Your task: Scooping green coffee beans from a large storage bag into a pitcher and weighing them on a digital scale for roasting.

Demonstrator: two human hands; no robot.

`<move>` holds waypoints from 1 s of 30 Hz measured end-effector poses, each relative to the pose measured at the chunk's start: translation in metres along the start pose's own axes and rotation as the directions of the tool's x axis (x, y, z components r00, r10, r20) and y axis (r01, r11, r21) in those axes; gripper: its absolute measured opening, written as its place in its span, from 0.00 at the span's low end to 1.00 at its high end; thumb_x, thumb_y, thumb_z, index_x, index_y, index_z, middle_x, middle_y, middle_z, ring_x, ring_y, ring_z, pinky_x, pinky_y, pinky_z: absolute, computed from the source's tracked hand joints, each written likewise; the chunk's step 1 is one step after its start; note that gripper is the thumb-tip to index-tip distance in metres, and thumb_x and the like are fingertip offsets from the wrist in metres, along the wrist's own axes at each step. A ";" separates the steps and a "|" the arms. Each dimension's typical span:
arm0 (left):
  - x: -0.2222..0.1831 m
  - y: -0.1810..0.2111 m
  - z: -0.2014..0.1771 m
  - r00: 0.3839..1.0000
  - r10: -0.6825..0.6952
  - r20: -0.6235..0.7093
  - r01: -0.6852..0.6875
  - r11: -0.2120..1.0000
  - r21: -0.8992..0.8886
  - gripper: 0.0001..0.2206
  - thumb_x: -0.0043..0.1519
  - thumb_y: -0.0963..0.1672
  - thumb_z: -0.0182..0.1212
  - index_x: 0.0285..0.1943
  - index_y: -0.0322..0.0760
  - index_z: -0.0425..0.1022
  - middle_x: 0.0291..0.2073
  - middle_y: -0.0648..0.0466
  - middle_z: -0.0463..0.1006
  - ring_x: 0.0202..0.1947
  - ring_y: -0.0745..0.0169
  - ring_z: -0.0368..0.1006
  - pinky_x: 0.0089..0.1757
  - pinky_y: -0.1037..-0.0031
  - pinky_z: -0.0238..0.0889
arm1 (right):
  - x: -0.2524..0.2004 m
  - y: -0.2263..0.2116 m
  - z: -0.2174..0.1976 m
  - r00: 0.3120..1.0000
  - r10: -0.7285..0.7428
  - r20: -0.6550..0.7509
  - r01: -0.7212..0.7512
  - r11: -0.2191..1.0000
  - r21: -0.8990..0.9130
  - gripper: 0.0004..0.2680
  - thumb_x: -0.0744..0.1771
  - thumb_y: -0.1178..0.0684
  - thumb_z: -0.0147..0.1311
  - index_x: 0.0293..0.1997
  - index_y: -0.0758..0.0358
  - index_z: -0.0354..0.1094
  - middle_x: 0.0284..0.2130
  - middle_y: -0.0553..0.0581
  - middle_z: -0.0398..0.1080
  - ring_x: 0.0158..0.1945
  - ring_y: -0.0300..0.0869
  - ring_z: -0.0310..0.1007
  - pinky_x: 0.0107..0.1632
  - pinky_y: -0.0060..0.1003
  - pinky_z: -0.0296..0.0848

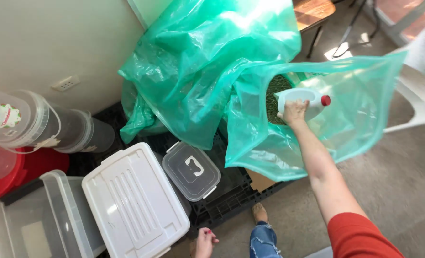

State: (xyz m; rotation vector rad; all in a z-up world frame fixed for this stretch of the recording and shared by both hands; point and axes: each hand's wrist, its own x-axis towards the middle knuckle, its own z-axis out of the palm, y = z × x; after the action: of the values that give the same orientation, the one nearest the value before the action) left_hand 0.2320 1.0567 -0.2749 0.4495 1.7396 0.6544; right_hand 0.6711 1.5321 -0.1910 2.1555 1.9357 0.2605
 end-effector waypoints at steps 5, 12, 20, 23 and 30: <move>-0.023 0.000 0.062 0.953 -0.285 0.107 0.282 0.958 0.047 0.05 0.70 0.47 0.49 0.43 0.48 0.68 0.32 0.59 0.81 0.30 0.67 0.83 0.32 0.77 0.63 | 0.036 -0.026 0.034 0.958 0.127 0.258 -0.246 0.826 0.507 0.26 0.57 0.20 0.56 0.40 0.52 0.77 0.40 0.63 0.78 0.48 0.61 0.74 0.48 0.55 0.58; -0.041 0.037 0.083 0.963 -0.245 0.110 0.248 0.969 -0.009 0.06 0.69 0.45 0.45 0.41 0.47 0.66 0.33 0.58 0.81 0.33 0.66 0.83 0.33 0.77 0.64 | 0.038 0.056 0.023 0.943 0.087 0.321 -0.332 0.200 0.922 0.15 0.62 0.36 0.67 0.37 0.58 0.77 0.28 0.48 0.69 0.31 0.36 0.64 0.29 0.37 0.61; -0.063 0.073 0.079 0.999 -0.040 -0.036 0.034 0.986 -0.161 0.08 0.69 0.46 0.49 0.39 0.43 0.68 0.29 0.56 0.79 0.30 0.65 0.80 0.31 0.77 0.63 | 0.027 0.092 -0.007 0.959 0.052 0.277 -0.282 0.184 0.942 0.15 0.62 0.38 0.64 0.36 0.59 0.75 0.30 0.51 0.70 0.33 0.39 0.66 0.31 0.36 0.65; -0.065 0.076 0.089 0.999 0.016 -0.032 -0.021 0.985 -0.169 0.12 0.68 0.48 0.50 0.32 0.44 0.70 0.25 0.57 0.78 0.28 0.68 0.80 0.28 0.79 0.62 | 0.003 0.114 -0.037 0.962 0.134 0.238 -0.243 0.022 0.970 0.16 0.61 0.45 0.63 0.16 0.52 0.55 0.18 0.43 0.47 0.25 0.34 0.44 0.28 0.32 0.49; -0.108 0.112 0.096 0.999 0.012 0.046 -0.005 0.989 -0.146 0.10 0.69 0.46 0.43 0.35 0.43 0.67 0.30 0.56 0.76 0.33 0.64 0.80 0.35 0.73 0.64 | -0.036 0.141 -0.095 0.979 0.010 0.202 -0.198 0.252 0.947 0.18 0.64 0.40 0.64 0.19 0.51 0.56 0.18 0.44 0.50 0.24 0.33 0.49 0.26 0.35 0.49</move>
State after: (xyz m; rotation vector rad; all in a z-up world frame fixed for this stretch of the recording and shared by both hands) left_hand 0.3486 1.0955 -0.1394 0.3681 1.6341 0.7661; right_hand 0.7745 1.4874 -0.0586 2.7825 2.0528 -1.5115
